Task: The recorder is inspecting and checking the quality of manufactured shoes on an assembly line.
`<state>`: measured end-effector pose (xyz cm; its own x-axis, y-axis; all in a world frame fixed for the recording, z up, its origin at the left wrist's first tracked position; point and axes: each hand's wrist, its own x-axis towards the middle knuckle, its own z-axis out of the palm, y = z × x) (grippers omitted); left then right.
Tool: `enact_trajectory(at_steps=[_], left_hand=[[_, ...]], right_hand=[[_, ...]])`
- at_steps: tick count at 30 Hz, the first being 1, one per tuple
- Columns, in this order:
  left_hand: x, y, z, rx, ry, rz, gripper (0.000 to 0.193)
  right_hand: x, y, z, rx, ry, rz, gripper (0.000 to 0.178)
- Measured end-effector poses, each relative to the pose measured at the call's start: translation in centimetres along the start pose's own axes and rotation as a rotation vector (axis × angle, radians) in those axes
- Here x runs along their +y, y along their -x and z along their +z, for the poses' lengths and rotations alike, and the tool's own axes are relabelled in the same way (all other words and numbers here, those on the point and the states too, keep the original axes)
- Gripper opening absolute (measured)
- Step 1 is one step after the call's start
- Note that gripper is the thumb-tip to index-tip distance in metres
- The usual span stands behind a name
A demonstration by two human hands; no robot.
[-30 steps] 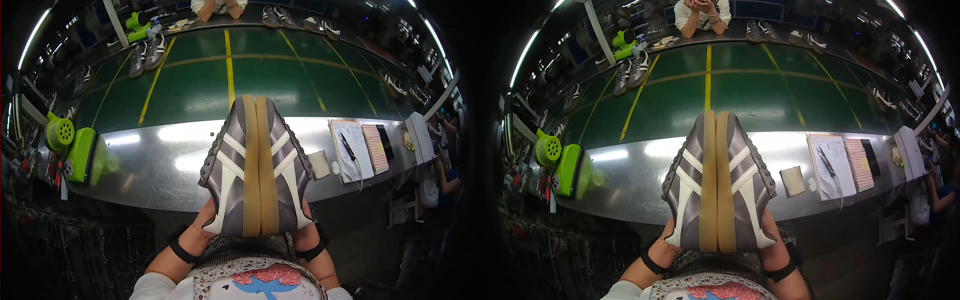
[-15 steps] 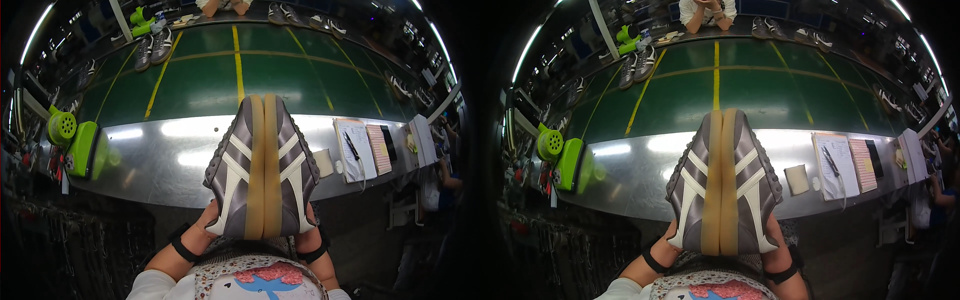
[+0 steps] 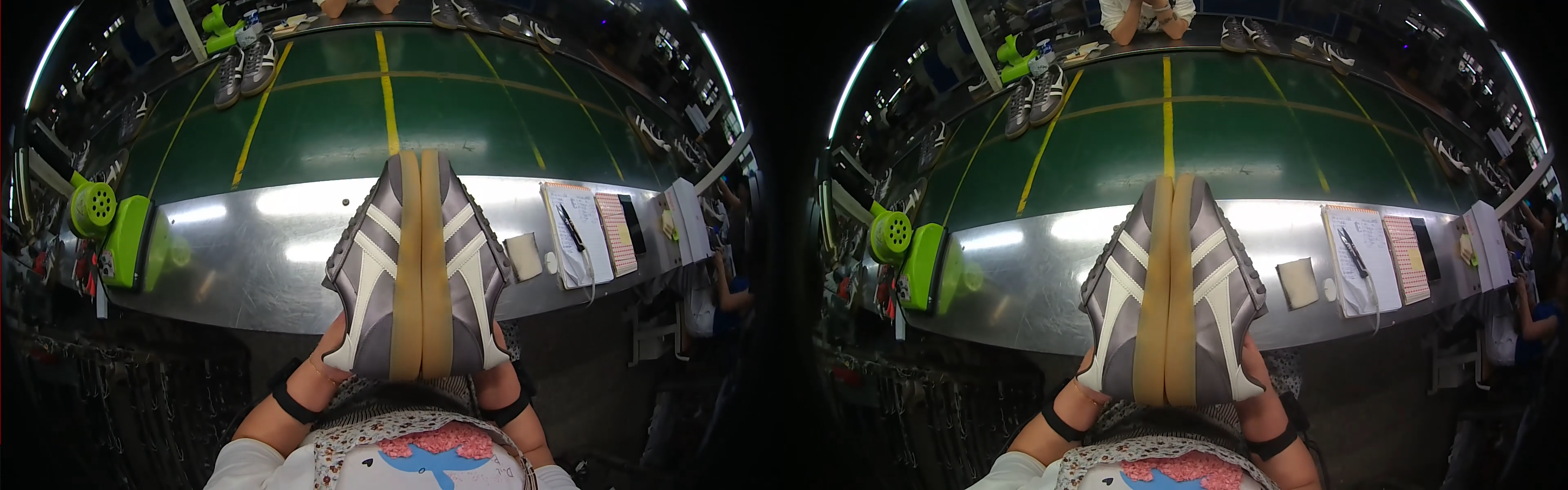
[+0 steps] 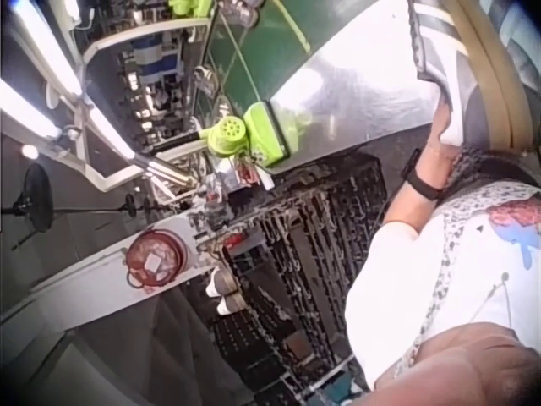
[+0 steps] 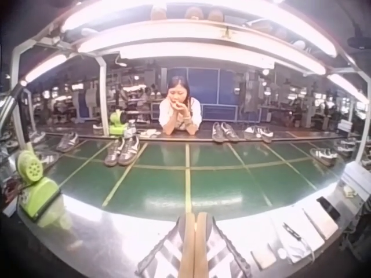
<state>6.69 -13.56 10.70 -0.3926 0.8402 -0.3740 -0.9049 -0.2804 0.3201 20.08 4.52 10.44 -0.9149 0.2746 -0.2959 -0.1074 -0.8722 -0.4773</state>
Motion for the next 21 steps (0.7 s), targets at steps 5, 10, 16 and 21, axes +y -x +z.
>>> enact_trajectory(at_steps=[5, 10, 16, 21], left_hand=[[0.1, 0.6, -0.3, -0.027, 0.077, 0.000, 0.046], [3.2, 0.5, 0.5, 0.126, -0.415, 0.180, 0.054], [7.0, 1.9, 3.7, 0.263, -1.632, 0.521, 0.056], [4.4, 3.2, 8.1, -0.089, -1.598, 0.811, 0.067]], right_hand=[[0.3, -0.5, 0.4, 0.031, -0.153, 0.037, 0.053], [0.6, -0.8, 0.7, 0.063, -0.271, 0.048, 0.052], [2.5, 0.2, -1.9, 0.147, 0.268, -0.263, 0.060], [5.0, 1.6, -2.8, 0.128, 0.306, -0.200, 0.098]])
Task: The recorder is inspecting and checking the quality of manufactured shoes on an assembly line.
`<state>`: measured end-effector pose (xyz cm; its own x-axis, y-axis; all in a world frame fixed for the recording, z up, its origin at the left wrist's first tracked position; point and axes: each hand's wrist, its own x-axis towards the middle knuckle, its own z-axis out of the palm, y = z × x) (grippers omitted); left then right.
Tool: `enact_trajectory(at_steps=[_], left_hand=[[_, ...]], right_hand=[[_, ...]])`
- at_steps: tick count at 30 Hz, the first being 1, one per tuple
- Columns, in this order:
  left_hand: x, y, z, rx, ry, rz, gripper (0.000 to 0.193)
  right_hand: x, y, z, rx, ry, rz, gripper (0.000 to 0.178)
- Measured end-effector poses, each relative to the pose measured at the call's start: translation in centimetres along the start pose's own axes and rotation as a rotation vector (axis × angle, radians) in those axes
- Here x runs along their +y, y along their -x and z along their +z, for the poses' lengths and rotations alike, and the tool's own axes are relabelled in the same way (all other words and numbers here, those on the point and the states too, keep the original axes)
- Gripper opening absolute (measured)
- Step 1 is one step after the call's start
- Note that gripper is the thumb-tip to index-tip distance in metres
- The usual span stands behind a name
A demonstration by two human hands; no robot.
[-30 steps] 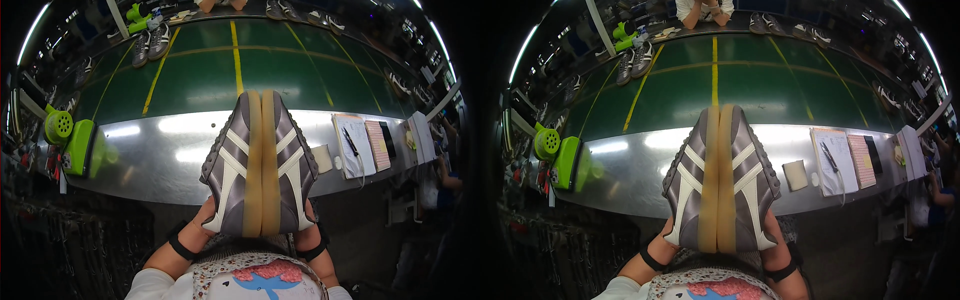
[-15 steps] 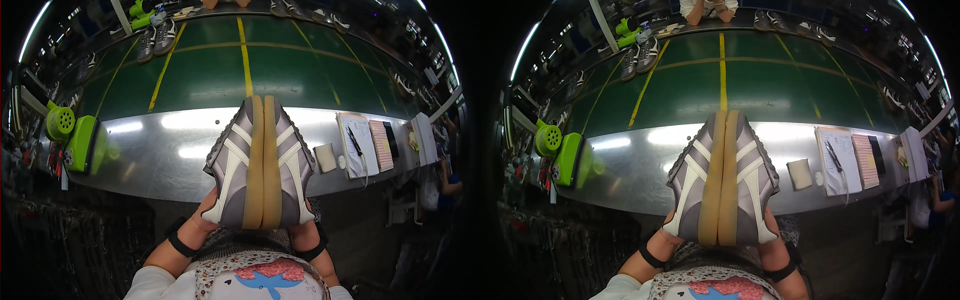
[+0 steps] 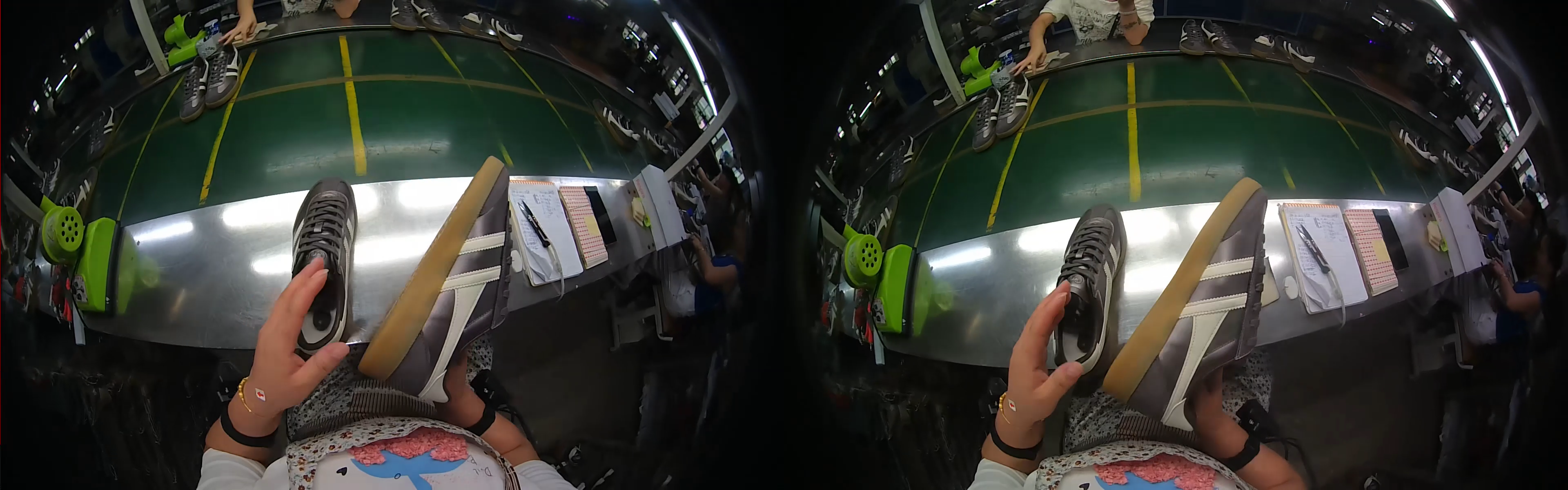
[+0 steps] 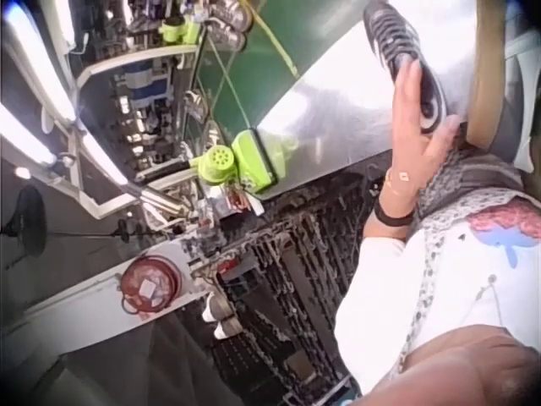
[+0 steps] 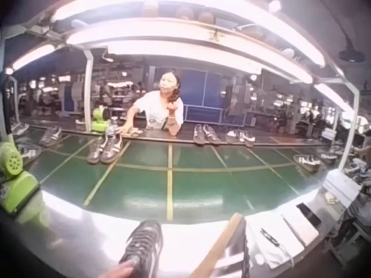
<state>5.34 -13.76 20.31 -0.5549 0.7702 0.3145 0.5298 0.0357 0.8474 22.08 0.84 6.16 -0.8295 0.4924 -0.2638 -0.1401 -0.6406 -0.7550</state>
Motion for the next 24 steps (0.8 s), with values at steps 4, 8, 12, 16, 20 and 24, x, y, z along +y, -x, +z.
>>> enact_trajectory(at_steps=[4, 8, 12, 16, 20, 24], left_hand=[[1.1, 0.2, 1.8, -0.203, 0.326, -0.042, 0.077], [0.7, -0.1, 3.0, -0.338, 0.425, -0.169, 0.086], [0.8, -0.2, 3.3, -0.399, 0.515, -0.256, 0.082], [1.0, -0.2, 3.6, -0.382, 0.537, -0.289, 0.080], [1.4, -0.3, 3.6, -0.384, 0.540, -0.331, 0.080], [1.5, -0.3, 3.7, -0.381, 0.499, -0.324, 0.079]], right_hand=[[-2.1, 2.2, 2.2, -0.068, 0.097, 0.035, 0.081], [1.6, 3.0, -1.3, -0.178, 0.324, 0.004, 0.064], [2.9, 3.5, -2.3, -0.145, 0.597, -0.088, 0.045], [2.9, 3.5, -2.6, -0.151, 0.669, -0.143, 0.045], [3.3, 3.8, -3.0, -0.158, 0.738, -0.194, 0.045], [4.2, 4.2, -3.6, -0.168, 0.806, -0.239, 0.046]])
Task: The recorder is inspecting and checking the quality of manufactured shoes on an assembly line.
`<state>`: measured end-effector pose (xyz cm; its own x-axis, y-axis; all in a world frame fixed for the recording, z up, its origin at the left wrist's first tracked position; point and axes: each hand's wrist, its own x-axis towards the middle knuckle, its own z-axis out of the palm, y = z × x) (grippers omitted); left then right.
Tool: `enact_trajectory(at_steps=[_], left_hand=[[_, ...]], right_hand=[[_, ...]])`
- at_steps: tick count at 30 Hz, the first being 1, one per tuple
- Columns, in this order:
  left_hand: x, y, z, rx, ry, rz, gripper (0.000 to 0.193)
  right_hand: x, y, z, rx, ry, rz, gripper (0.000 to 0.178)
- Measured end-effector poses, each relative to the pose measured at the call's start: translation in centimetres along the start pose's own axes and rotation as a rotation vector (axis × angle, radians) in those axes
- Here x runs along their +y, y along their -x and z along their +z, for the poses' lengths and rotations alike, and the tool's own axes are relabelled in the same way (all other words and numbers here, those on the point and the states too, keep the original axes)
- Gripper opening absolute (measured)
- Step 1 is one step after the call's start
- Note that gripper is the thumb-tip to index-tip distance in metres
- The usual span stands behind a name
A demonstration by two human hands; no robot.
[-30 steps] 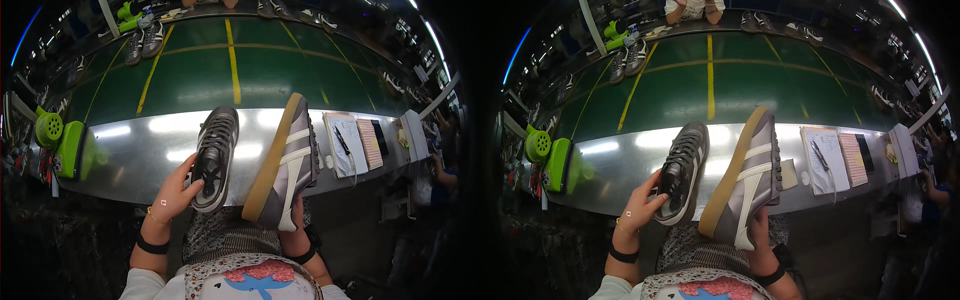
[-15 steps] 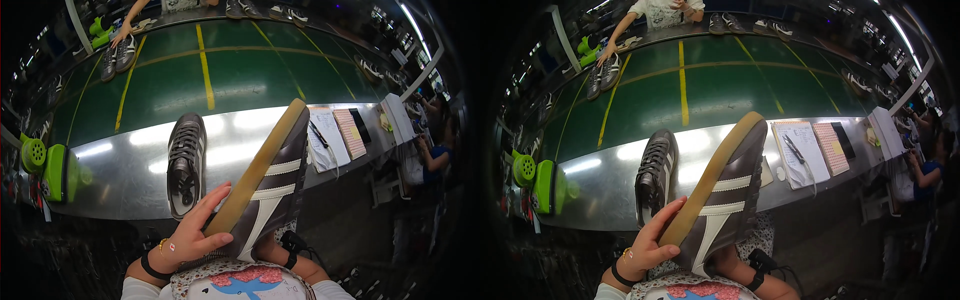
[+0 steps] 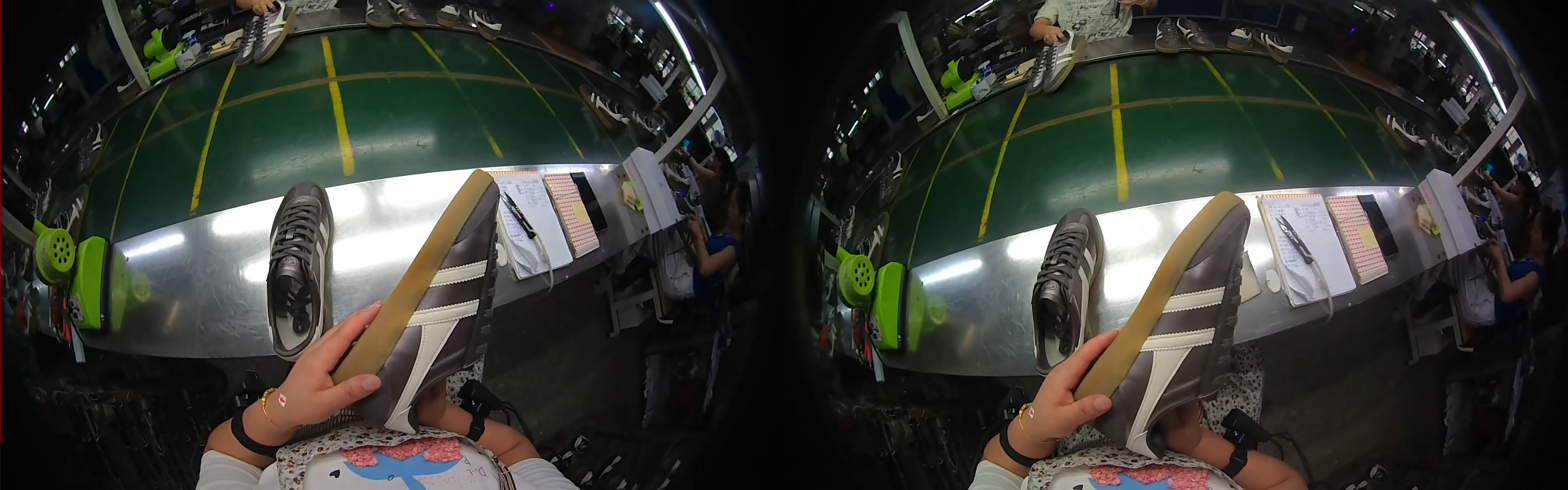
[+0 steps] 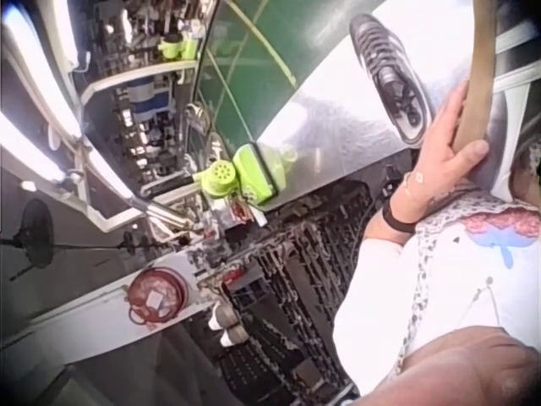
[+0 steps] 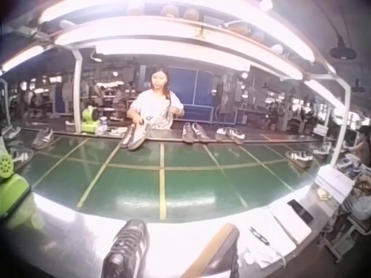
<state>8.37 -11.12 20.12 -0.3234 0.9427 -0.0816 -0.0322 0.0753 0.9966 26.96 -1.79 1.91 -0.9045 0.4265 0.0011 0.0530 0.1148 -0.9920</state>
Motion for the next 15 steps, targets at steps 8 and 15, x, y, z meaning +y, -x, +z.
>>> enact_trajectory(at_steps=[8, 15], left_hand=[[0.6, -0.3, 0.3, -0.014, -0.137, 0.080, 0.072], [0.3, -0.6, 0.3, -0.010, -0.178, 0.091, 0.074]], right_hand=[[-2.4, -1.4, 0.1, -0.004, -0.156, 0.027, 0.047], [-5.2, -1.5, -0.8, -0.007, -0.428, 0.096, 0.050]])
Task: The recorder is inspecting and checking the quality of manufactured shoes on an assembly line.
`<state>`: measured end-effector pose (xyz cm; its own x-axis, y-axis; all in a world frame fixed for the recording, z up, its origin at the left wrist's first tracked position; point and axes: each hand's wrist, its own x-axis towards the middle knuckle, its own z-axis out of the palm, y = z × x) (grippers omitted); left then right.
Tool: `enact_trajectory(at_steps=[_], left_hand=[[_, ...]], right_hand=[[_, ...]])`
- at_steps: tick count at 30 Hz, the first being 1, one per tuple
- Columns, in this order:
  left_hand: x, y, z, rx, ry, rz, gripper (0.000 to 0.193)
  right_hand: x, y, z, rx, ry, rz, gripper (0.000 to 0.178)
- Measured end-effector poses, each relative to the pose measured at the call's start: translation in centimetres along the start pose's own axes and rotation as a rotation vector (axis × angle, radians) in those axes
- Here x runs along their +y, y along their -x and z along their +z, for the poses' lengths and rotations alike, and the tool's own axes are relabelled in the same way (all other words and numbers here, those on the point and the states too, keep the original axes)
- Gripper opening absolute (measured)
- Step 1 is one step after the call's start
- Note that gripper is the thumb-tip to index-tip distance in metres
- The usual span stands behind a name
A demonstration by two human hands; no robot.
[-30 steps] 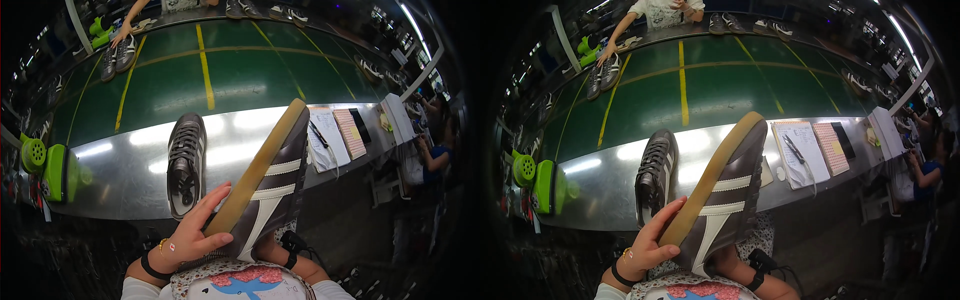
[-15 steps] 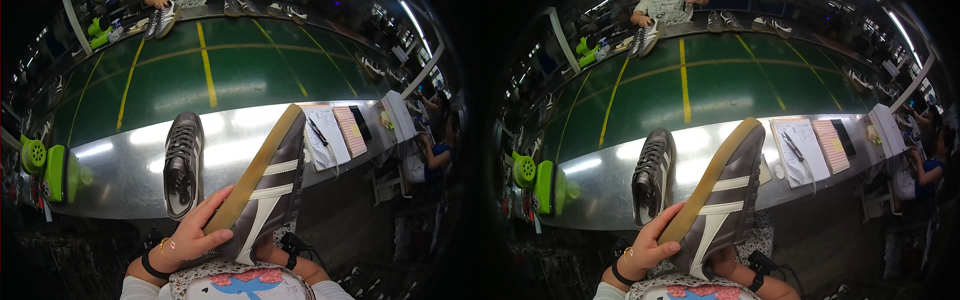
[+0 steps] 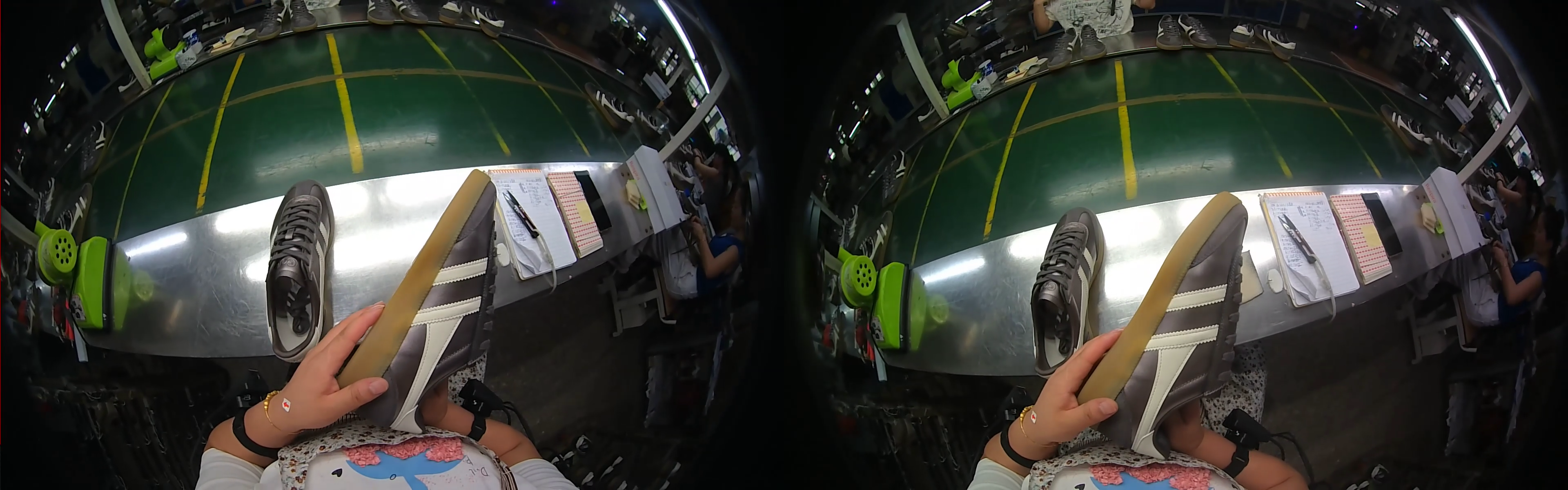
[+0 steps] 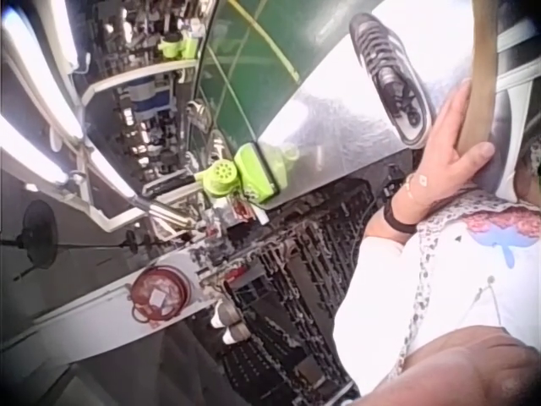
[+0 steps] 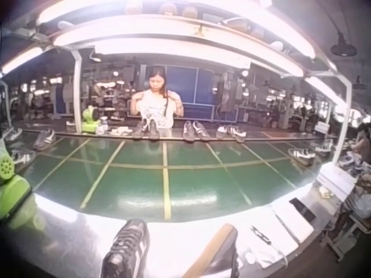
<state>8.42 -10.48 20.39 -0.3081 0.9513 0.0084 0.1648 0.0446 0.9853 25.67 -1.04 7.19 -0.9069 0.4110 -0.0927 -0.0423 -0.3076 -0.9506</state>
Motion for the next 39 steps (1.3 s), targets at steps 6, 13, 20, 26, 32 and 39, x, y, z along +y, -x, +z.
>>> enact_trajectory(at_steps=[6, 13, 20, 26, 32, 39], left_hand=[[-1.5, -0.8, 1.2, 0.071, 0.342, -0.087, 0.077], [-6.4, -0.8, 3.8, 0.417, -0.014, -0.075, 0.070], [-7.0, -1.6, 4.4, 0.375, -0.175, -0.043, 0.066], [-7.2, -2.8, 4.3, 0.389, -0.193, -0.036, 0.067], [-7.4, -3.4, 4.7, 0.404, -0.297, -0.010, 0.067], [-7.6, -3.4, 4.8, 0.413, -0.334, 0.021, 0.068]], right_hand=[[-2.5, -3.0, -0.2, 0.186, -0.062, -0.101, 0.047], [-10.2, -5.7, -9.5, 0.067, 0.655, -0.085, 0.034], [-13.8, -6.8, -24.6, 0.763, 0.922, -0.156, 0.021], [-14.1, -7.3, -34.7, 1.047, 1.246, -0.016, 0.019], [-13.8, -8.3, -38.5, 1.089, 1.333, -0.012, 0.017], [-14.3, -10.1, -37.9, 0.976, 1.407, 0.084, 0.019]])
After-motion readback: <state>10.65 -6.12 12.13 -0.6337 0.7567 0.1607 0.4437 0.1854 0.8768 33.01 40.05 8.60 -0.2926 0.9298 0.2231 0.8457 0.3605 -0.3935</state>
